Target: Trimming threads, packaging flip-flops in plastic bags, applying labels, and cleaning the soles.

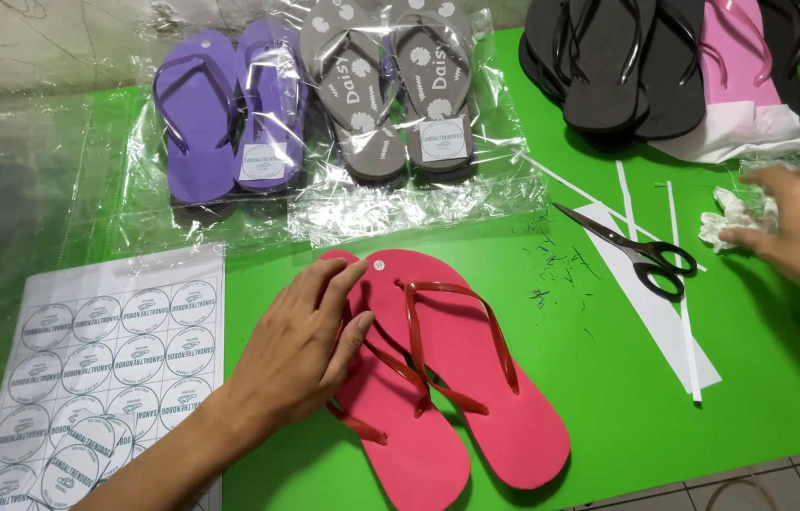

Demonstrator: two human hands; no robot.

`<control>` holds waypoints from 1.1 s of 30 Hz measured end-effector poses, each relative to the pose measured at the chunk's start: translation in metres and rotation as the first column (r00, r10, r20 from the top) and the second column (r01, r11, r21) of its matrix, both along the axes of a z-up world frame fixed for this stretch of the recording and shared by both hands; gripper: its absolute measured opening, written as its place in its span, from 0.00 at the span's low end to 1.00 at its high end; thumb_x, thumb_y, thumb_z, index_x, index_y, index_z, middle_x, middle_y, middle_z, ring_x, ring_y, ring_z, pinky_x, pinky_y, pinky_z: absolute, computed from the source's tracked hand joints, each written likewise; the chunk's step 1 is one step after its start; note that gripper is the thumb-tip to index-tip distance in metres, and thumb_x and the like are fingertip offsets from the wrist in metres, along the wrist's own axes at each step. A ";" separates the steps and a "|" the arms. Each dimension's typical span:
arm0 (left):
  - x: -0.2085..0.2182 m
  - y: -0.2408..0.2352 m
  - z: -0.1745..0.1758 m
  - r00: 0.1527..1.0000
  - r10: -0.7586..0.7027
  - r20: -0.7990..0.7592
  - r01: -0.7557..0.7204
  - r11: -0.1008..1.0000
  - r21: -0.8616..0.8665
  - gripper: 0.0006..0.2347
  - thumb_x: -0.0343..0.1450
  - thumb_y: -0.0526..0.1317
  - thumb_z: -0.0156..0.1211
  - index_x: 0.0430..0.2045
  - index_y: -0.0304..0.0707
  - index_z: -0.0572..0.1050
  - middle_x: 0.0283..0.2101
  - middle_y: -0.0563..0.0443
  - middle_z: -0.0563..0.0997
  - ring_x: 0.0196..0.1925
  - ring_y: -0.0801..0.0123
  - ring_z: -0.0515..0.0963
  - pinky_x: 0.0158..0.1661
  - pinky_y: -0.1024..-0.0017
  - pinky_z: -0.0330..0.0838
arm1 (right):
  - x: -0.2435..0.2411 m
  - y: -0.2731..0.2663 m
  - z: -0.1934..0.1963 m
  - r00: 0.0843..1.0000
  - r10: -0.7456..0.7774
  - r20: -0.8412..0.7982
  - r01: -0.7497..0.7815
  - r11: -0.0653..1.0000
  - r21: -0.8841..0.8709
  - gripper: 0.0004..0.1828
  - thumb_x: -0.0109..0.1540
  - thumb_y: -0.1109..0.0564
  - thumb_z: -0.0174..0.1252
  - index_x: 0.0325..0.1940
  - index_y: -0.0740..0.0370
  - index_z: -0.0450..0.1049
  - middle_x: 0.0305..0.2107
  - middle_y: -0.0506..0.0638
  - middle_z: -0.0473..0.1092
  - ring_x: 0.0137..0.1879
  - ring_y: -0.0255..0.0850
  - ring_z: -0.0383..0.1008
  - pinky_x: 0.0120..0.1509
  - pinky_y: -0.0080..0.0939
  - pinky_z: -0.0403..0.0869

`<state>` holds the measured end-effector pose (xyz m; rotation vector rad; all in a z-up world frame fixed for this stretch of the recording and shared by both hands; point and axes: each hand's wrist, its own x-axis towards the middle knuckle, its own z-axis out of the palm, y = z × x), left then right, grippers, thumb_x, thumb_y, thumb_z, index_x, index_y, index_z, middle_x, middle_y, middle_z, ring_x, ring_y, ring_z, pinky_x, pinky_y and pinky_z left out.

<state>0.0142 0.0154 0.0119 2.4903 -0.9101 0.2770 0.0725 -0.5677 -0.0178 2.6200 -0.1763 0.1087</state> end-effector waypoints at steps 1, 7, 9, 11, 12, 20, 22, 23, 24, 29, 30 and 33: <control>0.001 0.001 0.002 1.000 0.005 -0.001 -0.005 1.000 -0.002 0.21 0.78 0.47 0.43 0.64 0.34 0.62 0.59 0.38 0.69 0.57 0.49 0.73 0.53 0.54 0.70 | 0.000 -0.008 -0.011 1.000 0.005 -0.001 -0.005 1.000 -0.002 0.45 0.53 0.22 0.60 0.70 0.40 0.72 0.46 0.53 0.83 0.54 0.43 0.84 0.63 0.45 0.79; 0.011 0.011 0.003 0.994 -0.081 -0.071 0.090 0.988 0.128 0.24 0.72 0.40 0.48 0.65 0.31 0.62 0.62 0.34 0.70 0.67 0.45 0.67 0.67 0.50 0.59 | -0.012 -0.043 -0.041 0.944 0.182 0.275 -0.309 0.781 0.543 0.16 0.67 0.66 0.62 0.59 0.71 0.81 0.40 0.63 0.78 0.40 0.51 0.76 0.46 0.47 0.73; 0.013 0.011 0.013 0.994 -0.082 -0.073 0.091 0.988 0.128 0.25 0.68 0.36 0.50 0.62 0.31 0.64 0.61 0.37 0.72 0.63 0.48 0.70 0.70 0.50 0.51 | -0.016 -0.026 -0.029 0.835 0.242 0.495 -0.543 0.511 0.667 0.17 0.79 0.74 0.51 0.74 0.81 0.66 0.58 0.73 0.68 0.53 0.59 0.68 0.56 0.50 0.68; 0.007 0.003 0.018 0.997 -0.056 0.055 0.049 0.991 0.126 0.22 0.68 0.36 0.56 0.58 0.32 0.68 0.57 0.37 0.74 0.60 0.49 0.72 0.65 0.51 0.59 | -0.034 0.070 0.034 0.837 0.266 0.478 -0.541 0.531 0.652 0.20 0.77 0.73 0.54 0.74 0.79 0.67 0.60 0.74 0.67 0.55 0.61 0.69 0.51 0.53 0.70; 0.004 -0.001 0.021 0.983 -0.031 0.181 0.009 0.993 0.118 0.19 0.68 0.37 0.61 0.54 0.32 0.73 0.53 0.38 0.77 0.57 0.49 0.75 0.60 0.52 0.67 | -0.058 0.114 0.062 0.840 0.291 0.459 -0.539 0.552 0.636 0.23 0.75 0.73 0.56 0.75 0.77 0.68 0.62 0.75 0.66 0.56 0.63 0.69 0.45 0.56 0.72; -0.015 -0.044 0.006 0.977 -0.061 0.202 0.030 0.988 0.152 0.29 0.76 0.58 0.49 0.56 0.25 0.71 0.52 0.34 0.79 0.54 0.47 0.77 0.61 0.52 0.65 | -0.071 0.243 0.086 0.548 0.692 0.470 -0.805 0.281 0.523 0.17 0.60 0.63 0.65 0.53 0.59 0.78 0.46 0.55 0.76 0.45 0.43 0.79 0.49 0.39 0.81; -0.010 -0.047 0.001 0.977 -0.074 0.202 0.052 0.992 0.112 0.30 0.76 0.57 0.49 0.60 0.24 0.68 0.57 0.32 0.77 0.59 0.44 0.76 0.60 0.54 0.67 | -0.068 0.255 0.087 0.508 0.708 0.491 -0.819 0.220 0.529 0.17 0.61 0.64 0.64 0.54 0.59 0.77 0.46 0.54 0.76 0.46 0.42 0.79 0.52 0.41 0.80; -0.008 -0.048 0.001 0.987 -0.085 0.133 0.072 0.992 0.102 0.29 0.76 0.55 0.49 0.63 0.24 0.65 0.61 0.30 0.74 0.62 0.43 0.73 0.61 0.54 0.66 | -0.065 0.259 0.088 0.508 0.693 0.512 -0.819 0.203 0.537 0.17 0.61 0.66 0.64 0.55 0.61 0.77 0.48 0.55 0.76 0.45 0.43 0.79 0.51 0.41 0.79; -0.007 -0.049 0.000 0.994 -0.097 0.060 0.091 0.992 0.090 0.29 0.76 0.53 0.48 0.65 0.24 0.62 0.64 0.28 0.71 0.65 0.42 0.71 0.63 0.53 0.65 | -0.063 0.262 0.088 0.510 0.678 0.530 -0.816 0.185 0.548 0.17 0.62 0.67 0.63 0.55 0.62 0.76 0.49 0.57 0.75 0.44 0.43 0.79 0.50 0.41 0.78; -0.005 -0.051 -0.007 0.995 -0.056 0.087 0.043 0.989 0.145 0.28 0.76 0.53 0.47 0.67 0.31 0.63 0.64 0.28 0.68 0.67 0.40 0.68 0.62 0.49 0.64 | -0.049 0.257 0.066 0.500 0.683 0.532 -0.827 0.196 0.526 0.17 0.64 0.66 0.62 0.58 0.61 0.76 0.53 0.60 0.73 0.50 0.47 0.79 0.58 0.45 0.78; -0.005 -0.051 -0.008 0.993 -0.060 0.106 0.043 0.988 0.151 0.28 0.76 0.53 0.47 0.67 0.31 0.62 0.62 0.33 0.72 0.66 0.44 0.69 0.61 0.52 0.64 | -0.046 0.255 0.060 0.481 0.697 0.532 -0.830 0.165 0.533 0.16 0.64 0.66 0.60 0.56 0.61 0.76 0.51 0.59 0.75 0.53 0.49 0.79 0.61 0.46 0.78; -0.005 -0.049 -0.012 0.986 -0.060 0.152 0.037 0.988 0.153 0.27 0.77 0.53 0.43 0.68 0.32 0.62 0.65 0.36 0.73 0.67 0.48 0.70 0.61 0.55 0.63 | -0.048 0.267 0.060 0.335 0.798 0.501 -0.882 0.079 0.464 0.15 0.58 0.66 0.67 0.49 0.63 0.79 0.46 0.59 0.76 0.46 0.50 0.78 0.54 0.46 0.80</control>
